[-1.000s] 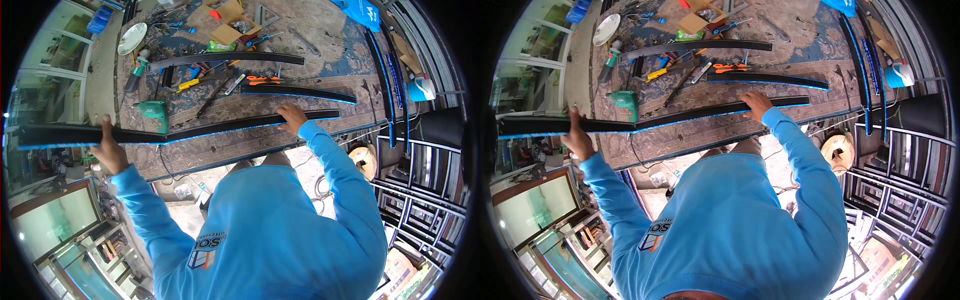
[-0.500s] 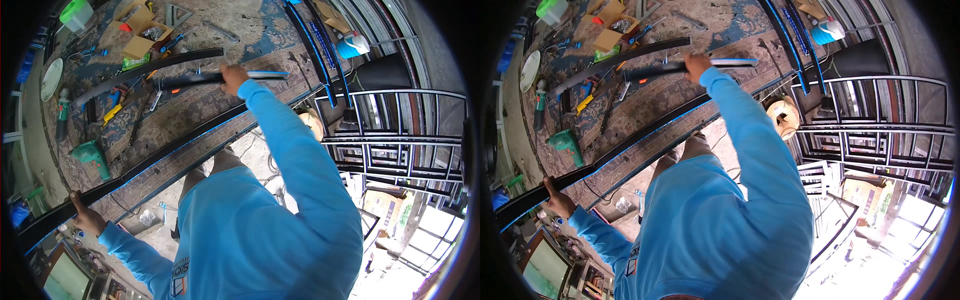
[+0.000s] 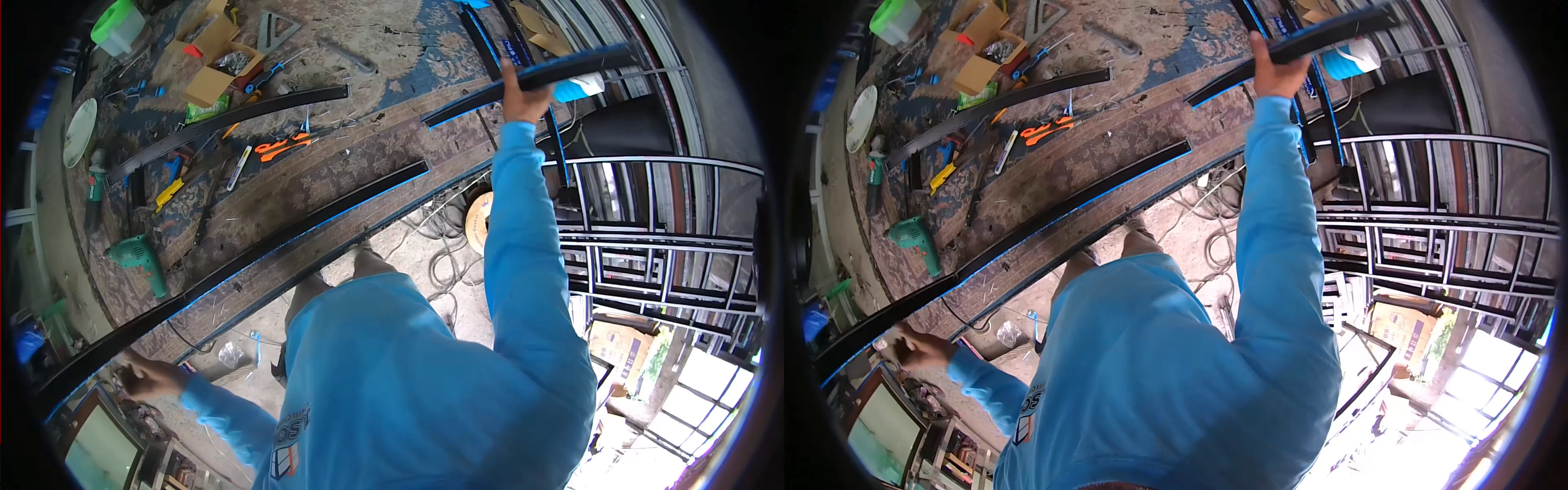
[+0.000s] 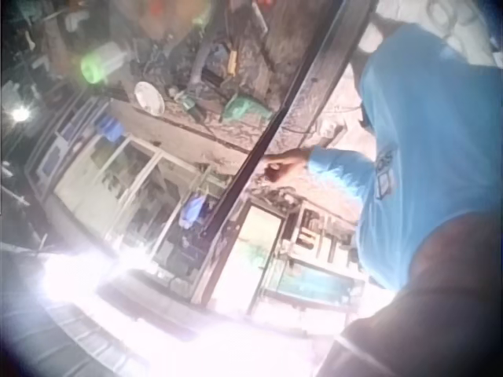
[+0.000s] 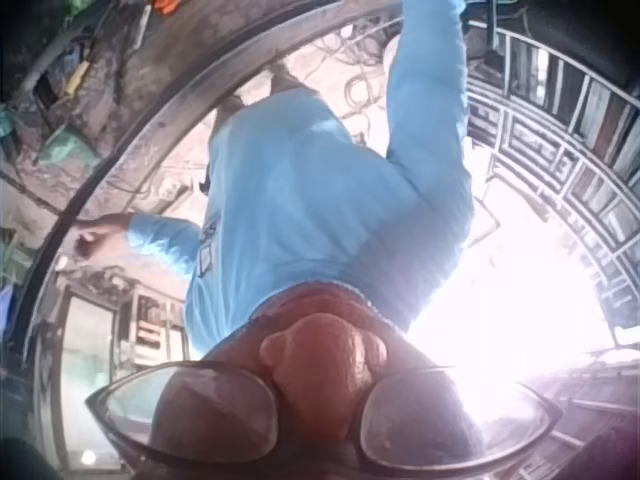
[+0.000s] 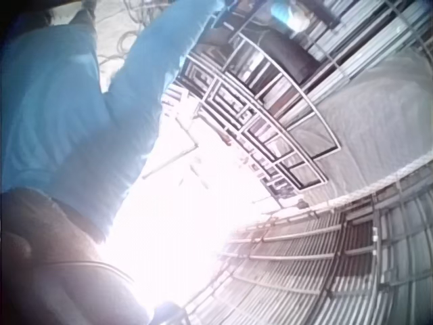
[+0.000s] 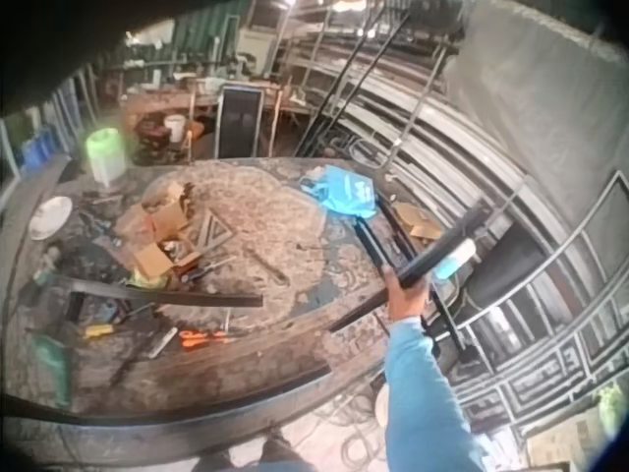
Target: Drilling holes and using a rivet tool to assemble a black metal frame.
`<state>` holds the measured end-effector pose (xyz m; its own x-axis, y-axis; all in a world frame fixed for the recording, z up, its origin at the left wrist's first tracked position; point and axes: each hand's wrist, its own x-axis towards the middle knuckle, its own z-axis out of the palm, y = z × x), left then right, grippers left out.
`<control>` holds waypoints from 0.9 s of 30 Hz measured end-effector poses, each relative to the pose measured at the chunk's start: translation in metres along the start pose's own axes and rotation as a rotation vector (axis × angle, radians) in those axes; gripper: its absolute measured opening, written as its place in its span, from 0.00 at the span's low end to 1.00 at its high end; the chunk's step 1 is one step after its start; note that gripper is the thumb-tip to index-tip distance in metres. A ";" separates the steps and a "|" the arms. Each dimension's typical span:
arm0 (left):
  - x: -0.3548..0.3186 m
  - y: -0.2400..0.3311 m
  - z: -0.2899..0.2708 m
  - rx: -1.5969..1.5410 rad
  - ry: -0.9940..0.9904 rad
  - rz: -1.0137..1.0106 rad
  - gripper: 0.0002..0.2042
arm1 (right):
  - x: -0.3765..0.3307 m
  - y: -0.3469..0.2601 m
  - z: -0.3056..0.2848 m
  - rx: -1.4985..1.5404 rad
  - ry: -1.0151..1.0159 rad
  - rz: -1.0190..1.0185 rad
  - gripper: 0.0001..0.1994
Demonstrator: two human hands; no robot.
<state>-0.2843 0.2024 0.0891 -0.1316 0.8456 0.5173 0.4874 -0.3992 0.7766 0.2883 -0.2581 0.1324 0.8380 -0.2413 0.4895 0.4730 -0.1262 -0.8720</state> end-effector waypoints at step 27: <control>-0.367 0.123 0.267 -0.386 -1.322 0.808 0.08 | 0.018 0.045 -0.115 -0.009 0.047 -0.147 0.35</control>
<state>0.0542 -0.0627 -0.1011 0.9482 -0.0061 0.3175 -0.2099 -0.7624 0.6121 0.2931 -0.3792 0.1012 0.7460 -0.2642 0.6113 0.5871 -0.1724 -0.7910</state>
